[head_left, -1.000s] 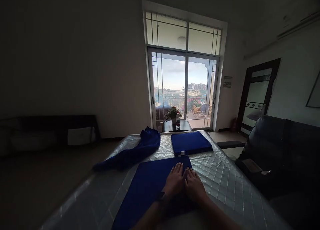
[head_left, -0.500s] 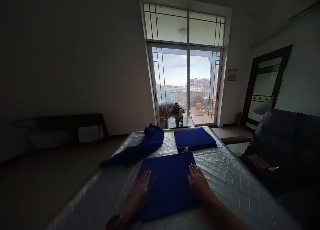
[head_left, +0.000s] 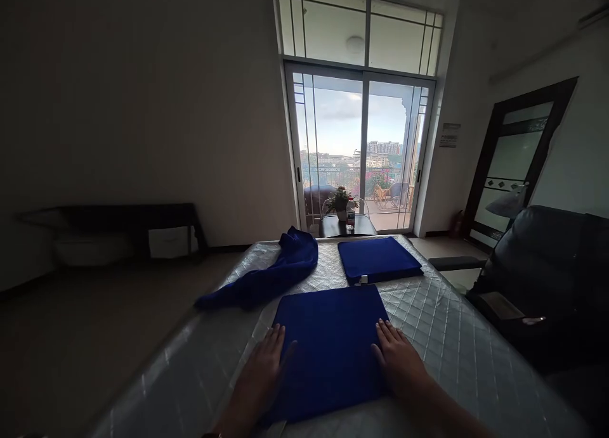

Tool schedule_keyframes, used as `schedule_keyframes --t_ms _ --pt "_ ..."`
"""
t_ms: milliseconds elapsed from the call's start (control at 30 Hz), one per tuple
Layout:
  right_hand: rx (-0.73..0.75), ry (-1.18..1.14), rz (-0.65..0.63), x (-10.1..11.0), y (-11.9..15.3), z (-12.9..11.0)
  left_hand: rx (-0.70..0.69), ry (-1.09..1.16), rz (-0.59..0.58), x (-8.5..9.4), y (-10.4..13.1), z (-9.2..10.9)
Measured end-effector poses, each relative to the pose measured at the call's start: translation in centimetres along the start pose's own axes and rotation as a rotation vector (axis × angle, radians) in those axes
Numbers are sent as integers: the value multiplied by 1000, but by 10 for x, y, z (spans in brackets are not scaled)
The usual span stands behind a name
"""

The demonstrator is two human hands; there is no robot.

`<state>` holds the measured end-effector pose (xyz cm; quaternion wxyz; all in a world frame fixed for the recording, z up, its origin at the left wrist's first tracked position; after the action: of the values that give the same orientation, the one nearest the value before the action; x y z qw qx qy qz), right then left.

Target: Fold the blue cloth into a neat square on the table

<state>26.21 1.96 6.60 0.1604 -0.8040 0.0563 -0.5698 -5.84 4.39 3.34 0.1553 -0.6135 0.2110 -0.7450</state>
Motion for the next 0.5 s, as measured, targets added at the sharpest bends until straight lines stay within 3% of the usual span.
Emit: schedule_keyframes --t_ms 133,233,400,500 --pt "-45 -25 -14 -7 3 4 -4 -37 -5 10 1 10" --pt "-61 -25 -39 -13 2 6 -55 14 -24 11 7 35" --pt "-82 -23 -62 -20 2 11 -286 185 -195 -20 32 86" --pt "-99 -18 -97 -25 1 15 -369 223 -274 -42 44 92"
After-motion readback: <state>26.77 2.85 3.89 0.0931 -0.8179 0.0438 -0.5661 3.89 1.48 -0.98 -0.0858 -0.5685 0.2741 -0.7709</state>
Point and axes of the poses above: each hand's wrist, its own y-axis away from the middle knuckle, its own x-axis out of the back of the hand, z = x × y, the point moved 8 cm from there along -y, towards the middle knuckle, and after that the axes turned 12 degrees about z, right-handed, at the moved point
